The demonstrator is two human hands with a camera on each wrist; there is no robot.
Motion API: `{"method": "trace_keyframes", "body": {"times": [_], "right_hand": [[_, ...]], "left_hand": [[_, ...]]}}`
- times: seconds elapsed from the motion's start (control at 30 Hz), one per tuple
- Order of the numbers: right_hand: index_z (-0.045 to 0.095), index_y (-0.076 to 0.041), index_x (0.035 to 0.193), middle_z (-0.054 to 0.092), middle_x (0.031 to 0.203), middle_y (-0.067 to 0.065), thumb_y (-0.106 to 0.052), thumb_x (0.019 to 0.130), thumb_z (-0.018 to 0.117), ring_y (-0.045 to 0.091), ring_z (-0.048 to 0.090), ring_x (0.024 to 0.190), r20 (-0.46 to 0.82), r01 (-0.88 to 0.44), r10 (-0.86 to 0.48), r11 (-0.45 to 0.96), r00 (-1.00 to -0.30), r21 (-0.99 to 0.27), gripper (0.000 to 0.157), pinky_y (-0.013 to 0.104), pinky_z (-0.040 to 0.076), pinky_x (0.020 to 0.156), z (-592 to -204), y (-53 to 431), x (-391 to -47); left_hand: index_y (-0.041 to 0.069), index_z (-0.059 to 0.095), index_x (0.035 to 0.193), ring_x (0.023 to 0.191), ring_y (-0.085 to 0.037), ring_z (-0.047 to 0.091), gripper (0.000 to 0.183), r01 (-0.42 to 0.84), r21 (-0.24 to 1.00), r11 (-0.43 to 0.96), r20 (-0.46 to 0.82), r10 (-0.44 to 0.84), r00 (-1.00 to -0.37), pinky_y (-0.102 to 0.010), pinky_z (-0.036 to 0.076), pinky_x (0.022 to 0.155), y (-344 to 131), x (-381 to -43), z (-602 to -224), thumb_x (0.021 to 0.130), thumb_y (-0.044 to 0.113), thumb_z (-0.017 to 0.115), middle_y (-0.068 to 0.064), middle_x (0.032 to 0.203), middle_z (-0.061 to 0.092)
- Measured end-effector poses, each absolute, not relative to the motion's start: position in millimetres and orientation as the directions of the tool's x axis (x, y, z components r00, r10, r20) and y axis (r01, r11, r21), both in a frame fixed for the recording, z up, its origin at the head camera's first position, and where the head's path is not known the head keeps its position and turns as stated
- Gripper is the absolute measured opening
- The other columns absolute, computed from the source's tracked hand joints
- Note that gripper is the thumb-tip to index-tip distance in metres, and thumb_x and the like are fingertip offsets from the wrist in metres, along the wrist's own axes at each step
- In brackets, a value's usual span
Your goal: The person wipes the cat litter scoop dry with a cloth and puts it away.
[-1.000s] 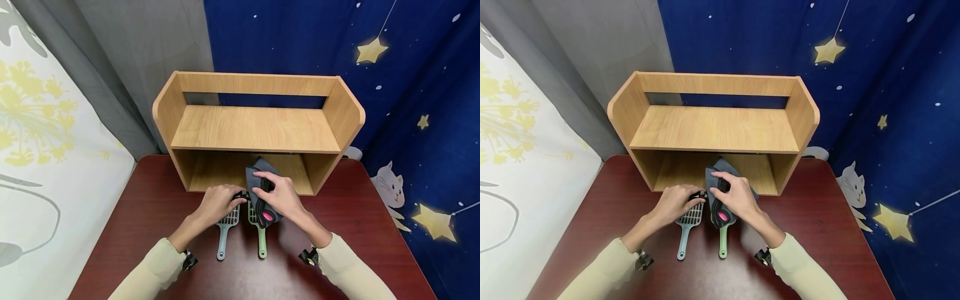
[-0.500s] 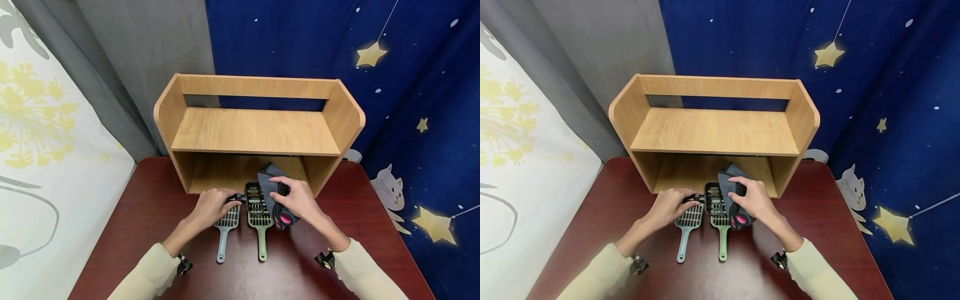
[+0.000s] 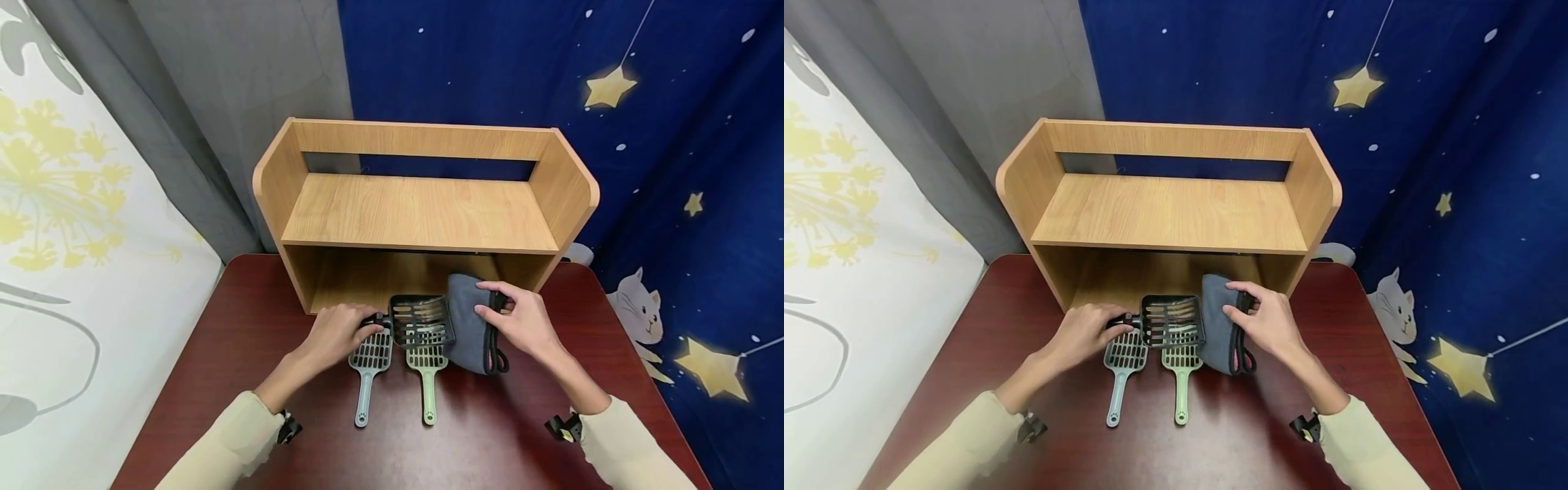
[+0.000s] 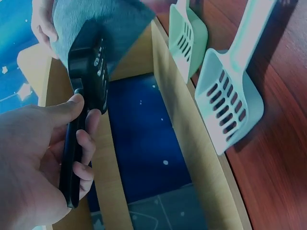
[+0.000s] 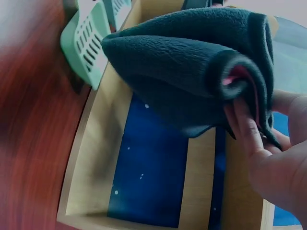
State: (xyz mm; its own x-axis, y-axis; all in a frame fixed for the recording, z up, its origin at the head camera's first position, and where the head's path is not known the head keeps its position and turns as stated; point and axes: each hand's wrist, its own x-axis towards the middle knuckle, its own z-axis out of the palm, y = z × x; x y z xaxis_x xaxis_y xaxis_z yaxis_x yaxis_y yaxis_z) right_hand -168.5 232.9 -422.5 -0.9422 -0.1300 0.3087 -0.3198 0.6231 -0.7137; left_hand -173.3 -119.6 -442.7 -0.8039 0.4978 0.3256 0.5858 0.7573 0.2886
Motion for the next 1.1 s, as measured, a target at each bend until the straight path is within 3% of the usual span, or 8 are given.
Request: {"method": "trace_keyframes", "body": {"times": [0.07, 0.13, 0.3, 0.43, 0.63, 0.87, 0.97, 1.1], "right_hand": [[0.077, -0.017, 0.126, 0.050, 0.057, -0.007, -0.016, 0.088, 0.088, 0.004, 0.042, 0.047, 0.334, -0.331, -0.119, 0.627, -0.935, -0.705, 0.039, 0.022, 0.036, 0.049, -423.9, 235.9, -164.7], [0.077, -0.018, 0.126, 0.049, 0.054, -0.009, -0.015, 0.087, 0.088, 0.004, 0.045, 0.047, 0.365, -0.345, -0.101, 0.619, -0.926, -0.705, 0.040, 0.022, 0.037, 0.048, -425.3, 237.3, -159.6], [0.076, -0.017, 0.126, 0.069, 0.066, 0.003, -0.007, 0.085, 0.089, 0.001, 0.059, 0.049, 0.435, -0.392, -0.050, 0.533, -0.899, -0.750, 0.045, 0.017, 0.043, 0.048, -429.4, 232.7, -145.9], [0.076, -0.007, 0.123, 0.075, 0.077, 0.012, 0.005, 0.081, 0.088, 0.004, 0.066, 0.051, 0.499, -0.448, -0.010, 0.453, -0.867, -0.770, 0.046, 0.017, 0.049, 0.049, -427.6, 215.5, -132.6], [0.073, 0.006, 0.115, 0.071, 0.076, 0.018, 0.015, 0.072, 0.087, 0.002, 0.059, 0.049, 0.611, -0.550, 0.017, 0.418, -0.791, -0.723, 0.045, 0.016, 0.049, 0.049, -425.2, 179.3, -117.6], [0.074, -0.002, 0.115, 0.071, 0.096, 0.014, 0.007, 0.069, 0.094, 0.010, 0.063, 0.069, 0.674, -0.613, 0.045, 0.373, -0.738, -0.696, 0.051, 0.017, 0.052, 0.055, -460.4, 144.9, -124.9], [0.075, -0.006, 0.116, 0.071, 0.099, 0.009, -0.001, 0.072, 0.095, 0.015, 0.062, 0.072, 0.718, -0.670, -0.001, 0.360, -0.696, -0.649, 0.049, 0.019, 0.051, 0.055, -464.3, 129.6, -124.4], [0.075, -0.010, 0.119, 0.071, 0.102, 0.005, -0.005, 0.077, 0.093, 0.017, 0.065, 0.078, 0.757, -0.722, -0.060, 0.357, -0.651, -0.592, 0.046, 0.022, 0.052, 0.062, -464.8, 117.2, -123.4]], "left_hand": [[0.016, 0.080, 0.105, 0.063, -0.010, 0.061, 0.017, 0.578, 0.298, 0.760, 0.329, 0.487, -0.809, -0.032, 0.040, 0.047, -122.4, -174.5, -443.3, 0.095, 0.030, 0.080, 0.003, 0.091, 0.079], [0.015, 0.080, 0.106, 0.066, -0.014, 0.066, 0.018, 0.568, 0.312, 0.762, 0.334, 0.471, -0.816, -0.035, 0.045, 0.049, -124.5, -175.2, -443.4, 0.095, 0.029, 0.080, 0.002, 0.092, 0.079], [0.014, 0.081, 0.113, 0.079, -0.022, 0.076, 0.023, 0.544, 0.340, 0.767, 0.367, 0.424, -0.828, -0.043, 0.052, 0.053, -126.7, -176.6, -442.1, 0.095, 0.029, 0.080, -0.002, 0.100, 0.081], [0.014, 0.081, 0.111, 0.070, -0.018, 0.071, 0.022, 0.536, 0.355, 0.766, 0.397, 0.396, -0.828, -0.040, 0.049, 0.051, -123.9, -177.5, -441.5, 0.094, 0.028, 0.081, -0.001, 0.095, 0.081], [0.014, 0.081, 0.111, 0.064, -0.015, 0.063, 0.021, 0.517, 0.378, 0.768, 0.417, 0.357, -0.836, -0.037, 0.047, 0.052, -113.7, -175.7, -440.5, 0.094, 0.027, 0.082, 0.000, 0.090, 0.079], [0.014, 0.080, 0.115, 0.070, -0.023, 0.072, 0.024, 0.491, 0.403, 0.772, 0.401, 0.333, -0.853, -0.038, 0.047, 0.050, -99.7, -174.5, -436.9, 0.096, 0.029, 0.080, -0.003, 0.095, 0.080], [0.013, 0.080, 0.115, 0.066, -0.021, 0.069, 0.024, 0.493, 0.408, 0.768, 0.396, 0.338, -0.854, -0.037, 0.046, 0.049, -93.6, -175.8, -434.5, 0.097, 0.029, 0.079, -0.004, 0.092, 0.080], [0.012, 0.080, 0.116, 0.058, -0.014, 0.057, 0.023, 0.495, 0.430, 0.755, 0.381, 0.345, -0.858, -0.030, 0.035, 0.045, -87.8, -177.4, -432.6, 0.098, 0.027, 0.079, -0.003, 0.089, 0.078]]}}
